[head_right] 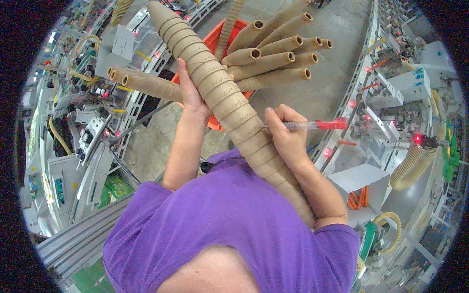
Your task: The person picks up long cardboard tubes from an orange bin, holds them steady, and writes on them with a red marker. After marking each tube, the person places it back into the bin and repeats the process with another tube.
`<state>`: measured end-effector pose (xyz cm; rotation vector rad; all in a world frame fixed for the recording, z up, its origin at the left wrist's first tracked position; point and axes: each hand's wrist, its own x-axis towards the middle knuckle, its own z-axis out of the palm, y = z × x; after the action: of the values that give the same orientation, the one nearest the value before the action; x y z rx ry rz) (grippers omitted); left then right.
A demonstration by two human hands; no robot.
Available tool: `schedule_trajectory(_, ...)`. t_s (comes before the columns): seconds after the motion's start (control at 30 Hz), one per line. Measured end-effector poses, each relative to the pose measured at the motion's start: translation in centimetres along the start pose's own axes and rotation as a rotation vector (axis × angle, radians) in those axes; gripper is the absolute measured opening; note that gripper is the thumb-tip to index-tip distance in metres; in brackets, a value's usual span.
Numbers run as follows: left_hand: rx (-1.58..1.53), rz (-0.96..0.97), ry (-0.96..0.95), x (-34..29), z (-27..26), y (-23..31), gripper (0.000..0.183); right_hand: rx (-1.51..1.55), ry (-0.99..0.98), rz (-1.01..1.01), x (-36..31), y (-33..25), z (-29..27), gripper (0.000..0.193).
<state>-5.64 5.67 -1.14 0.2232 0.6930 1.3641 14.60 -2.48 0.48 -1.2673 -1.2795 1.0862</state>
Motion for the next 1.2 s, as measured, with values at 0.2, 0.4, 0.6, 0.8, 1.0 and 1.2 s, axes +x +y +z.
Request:
schedule_trajectory(0.2, -0.005, -0.045, 0.055, 0.7, -0.4, 1.0, 0.082, -0.077, -0.162, -0.128, -1.2, -0.4, -0.3, 0.032)
schedule_trajectory(0.4, 0.007, -0.033, 0.051, 0.9, -0.7, 0.9, 0.083, -0.103, -0.217, -0.170, -1.1, -0.6, -0.1, 0.029)
schedule_trajectory(0.6, -0.002, -0.022, 0.025, 0.9, -0.7, 1.0, 0.082, -0.123, -0.178, -0.198, -1.3, -0.7, -0.1, 0.034)
schedule_trajectory(0.8, 0.007, -0.021, 0.020, 0.9, -0.8, 0.9, 0.082, -0.045, -0.142, -0.126, -1.3, -0.5, 0.0, 0.036)
schedule_trajectory(1.0, 0.003, -0.012, 0.032, 0.9, -0.8, 0.8, 0.081, -0.029, -0.067, -0.055, -1.2, 0.1, 0.1, 0.035)
schedule_trajectory(1.2, -0.012, -0.025, 0.033, 0.9, -0.9, 0.9, 0.079, -0.045, -0.139, -0.064, -1.1, 0.4, -0.3, 0.037)
